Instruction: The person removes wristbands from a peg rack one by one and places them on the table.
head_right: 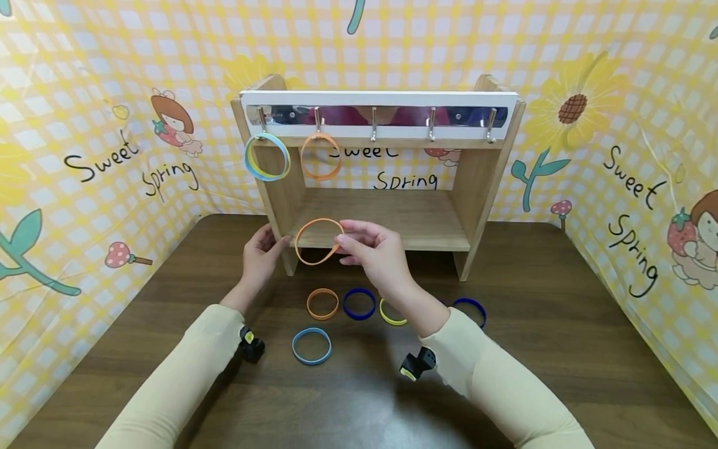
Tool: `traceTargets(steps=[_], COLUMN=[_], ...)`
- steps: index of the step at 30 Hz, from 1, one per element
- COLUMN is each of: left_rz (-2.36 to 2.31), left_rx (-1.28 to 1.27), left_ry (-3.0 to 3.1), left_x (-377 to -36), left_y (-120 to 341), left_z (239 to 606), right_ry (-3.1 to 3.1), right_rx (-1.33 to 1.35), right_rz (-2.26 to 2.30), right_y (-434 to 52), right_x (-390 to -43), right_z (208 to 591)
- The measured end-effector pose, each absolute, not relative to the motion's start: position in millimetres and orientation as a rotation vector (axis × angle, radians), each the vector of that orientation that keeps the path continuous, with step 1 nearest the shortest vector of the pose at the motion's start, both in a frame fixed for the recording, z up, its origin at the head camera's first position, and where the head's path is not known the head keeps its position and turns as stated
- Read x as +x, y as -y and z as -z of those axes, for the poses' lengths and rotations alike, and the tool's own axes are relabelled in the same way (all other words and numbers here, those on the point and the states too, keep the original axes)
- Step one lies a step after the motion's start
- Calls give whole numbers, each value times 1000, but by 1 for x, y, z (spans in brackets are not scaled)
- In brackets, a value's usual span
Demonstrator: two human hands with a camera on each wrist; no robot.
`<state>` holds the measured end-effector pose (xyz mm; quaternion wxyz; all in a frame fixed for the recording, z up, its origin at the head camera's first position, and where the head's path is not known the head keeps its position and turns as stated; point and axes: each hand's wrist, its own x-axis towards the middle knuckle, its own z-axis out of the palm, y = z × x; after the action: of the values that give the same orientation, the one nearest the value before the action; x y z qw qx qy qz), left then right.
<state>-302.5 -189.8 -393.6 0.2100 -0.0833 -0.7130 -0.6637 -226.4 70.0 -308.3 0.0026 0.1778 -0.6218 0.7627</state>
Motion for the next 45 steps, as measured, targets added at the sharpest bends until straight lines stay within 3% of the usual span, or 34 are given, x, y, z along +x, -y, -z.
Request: traceTargets(steps=[45], left_rz=[1849], left_rx=[-219], left_ry=[1985], left_x=[-302], left_y=[190], left_z=[393], right_ry=[2431], right_rx=[448], right_rz=[-2241], right_y=[-118], right_x=[-201], right_z=[410])
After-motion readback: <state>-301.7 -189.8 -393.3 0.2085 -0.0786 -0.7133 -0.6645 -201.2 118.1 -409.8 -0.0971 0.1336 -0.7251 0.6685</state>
